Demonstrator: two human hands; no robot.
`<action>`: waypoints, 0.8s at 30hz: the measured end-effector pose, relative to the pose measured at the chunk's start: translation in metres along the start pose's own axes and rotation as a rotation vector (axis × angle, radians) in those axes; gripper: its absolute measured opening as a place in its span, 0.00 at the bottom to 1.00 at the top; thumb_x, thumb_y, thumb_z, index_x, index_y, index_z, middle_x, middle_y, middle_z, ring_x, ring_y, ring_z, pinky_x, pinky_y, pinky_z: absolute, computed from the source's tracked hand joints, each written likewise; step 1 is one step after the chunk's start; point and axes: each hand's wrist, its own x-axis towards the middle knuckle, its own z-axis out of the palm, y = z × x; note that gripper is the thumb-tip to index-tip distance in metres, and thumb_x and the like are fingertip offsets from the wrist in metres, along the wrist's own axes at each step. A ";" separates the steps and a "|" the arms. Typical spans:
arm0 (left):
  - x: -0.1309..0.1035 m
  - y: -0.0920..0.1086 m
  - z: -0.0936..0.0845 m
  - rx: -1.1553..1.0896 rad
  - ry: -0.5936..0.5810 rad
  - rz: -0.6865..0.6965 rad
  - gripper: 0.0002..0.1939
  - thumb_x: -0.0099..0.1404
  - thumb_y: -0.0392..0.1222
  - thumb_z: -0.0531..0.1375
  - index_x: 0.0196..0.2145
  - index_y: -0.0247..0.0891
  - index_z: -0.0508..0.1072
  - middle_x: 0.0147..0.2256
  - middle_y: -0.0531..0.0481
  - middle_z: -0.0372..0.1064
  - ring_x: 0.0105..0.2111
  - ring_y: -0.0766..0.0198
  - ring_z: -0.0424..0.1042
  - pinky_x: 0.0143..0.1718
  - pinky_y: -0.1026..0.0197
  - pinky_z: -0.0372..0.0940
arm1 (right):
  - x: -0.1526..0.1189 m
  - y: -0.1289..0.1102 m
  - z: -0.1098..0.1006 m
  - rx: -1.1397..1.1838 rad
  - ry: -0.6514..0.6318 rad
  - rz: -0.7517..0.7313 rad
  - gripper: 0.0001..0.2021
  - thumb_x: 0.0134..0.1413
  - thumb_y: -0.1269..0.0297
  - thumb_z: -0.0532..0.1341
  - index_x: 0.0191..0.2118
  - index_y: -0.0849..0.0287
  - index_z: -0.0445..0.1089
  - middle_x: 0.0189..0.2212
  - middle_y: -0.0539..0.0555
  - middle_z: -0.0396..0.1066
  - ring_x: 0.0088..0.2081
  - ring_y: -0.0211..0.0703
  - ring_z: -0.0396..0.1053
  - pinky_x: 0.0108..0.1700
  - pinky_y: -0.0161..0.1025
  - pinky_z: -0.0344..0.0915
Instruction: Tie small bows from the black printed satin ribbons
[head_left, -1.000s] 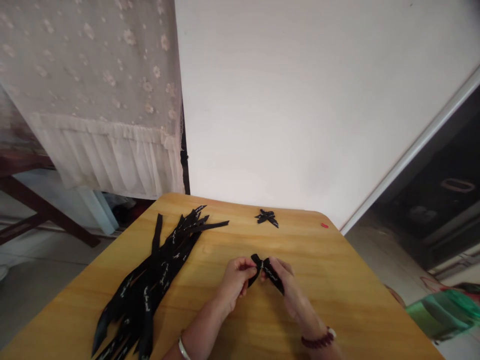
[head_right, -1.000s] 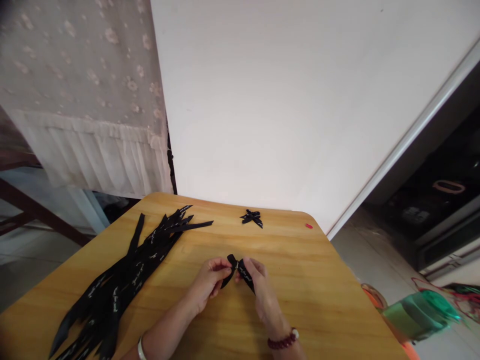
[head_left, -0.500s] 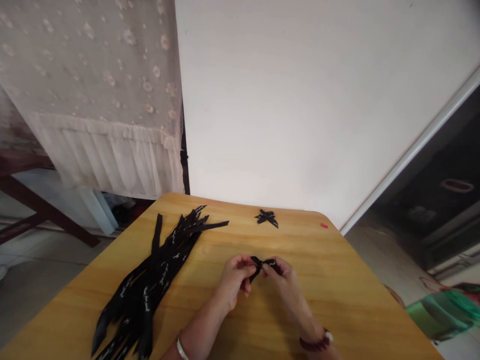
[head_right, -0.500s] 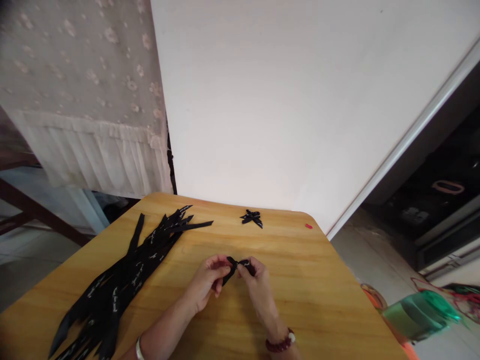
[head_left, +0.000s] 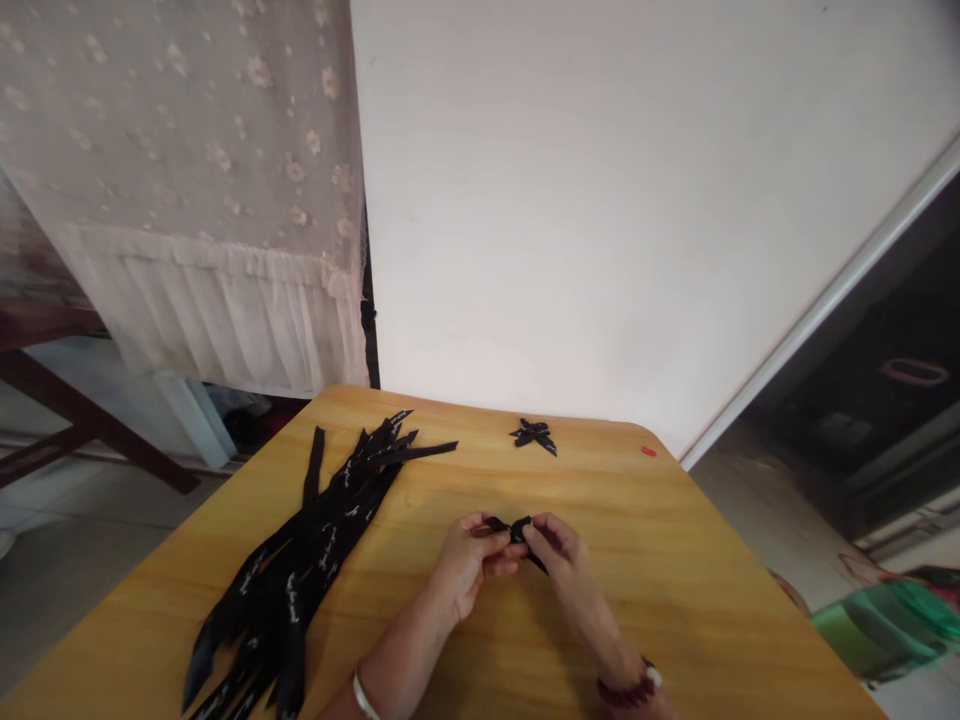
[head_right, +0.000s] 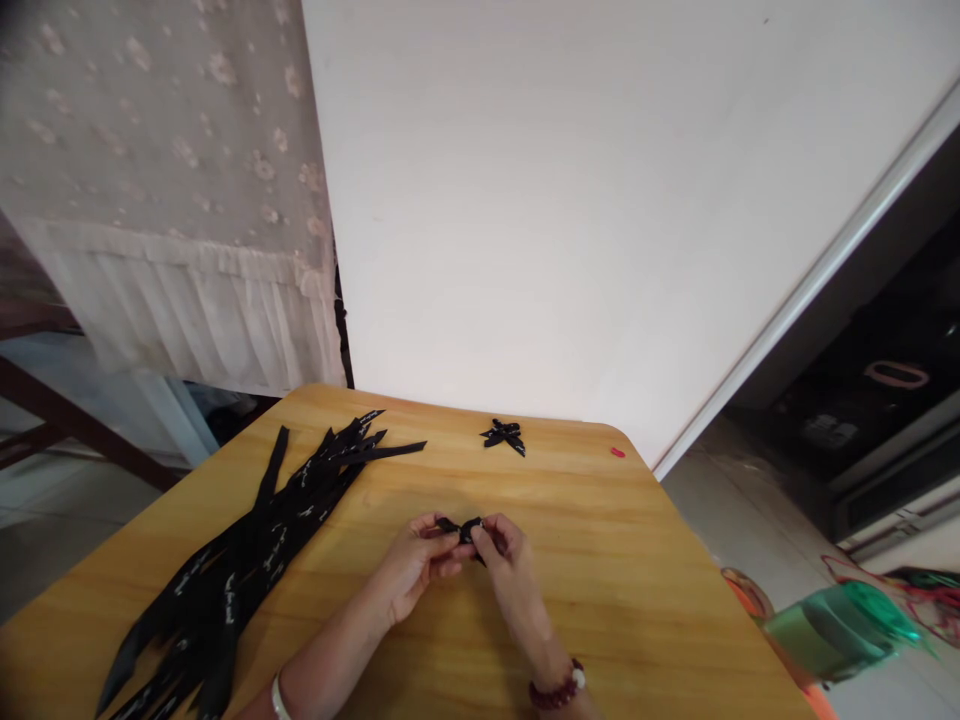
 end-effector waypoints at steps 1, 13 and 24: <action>0.000 0.000 0.000 0.004 -0.003 0.004 0.10 0.44 0.30 0.62 0.25 0.32 0.64 0.24 0.48 0.70 0.25 0.62 0.72 0.20 0.68 0.65 | 0.000 0.001 0.000 -0.001 -0.010 0.000 0.09 0.43 0.60 0.58 0.22 0.60 0.62 0.18 0.47 0.62 0.23 0.36 0.60 0.26 0.31 0.56; -0.001 0.000 0.000 0.036 0.001 0.022 0.10 0.45 0.35 0.62 0.26 0.33 0.64 0.27 0.46 0.72 0.23 0.60 0.72 0.15 0.68 0.62 | 0.000 -0.004 -0.002 -0.084 0.059 -0.029 0.11 0.45 0.57 0.56 0.23 0.60 0.62 0.20 0.49 0.62 0.24 0.38 0.61 0.27 0.32 0.57; -0.003 -0.006 0.003 0.441 -0.191 -0.009 0.12 0.46 0.40 0.59 0.29 0.29 0.72 0.23 0.44 0.72 0.21 0.61 0.71 0.14 0.69 0.60 | -0.004 -0.002 -0.002 -0.256 -0.066 -0.091 0.10 0.47 0.59 0.54 0.25 0.61 0.65 0.21 0.50 0.65 0.25 0.38 0.64 0.25 0.31 0.60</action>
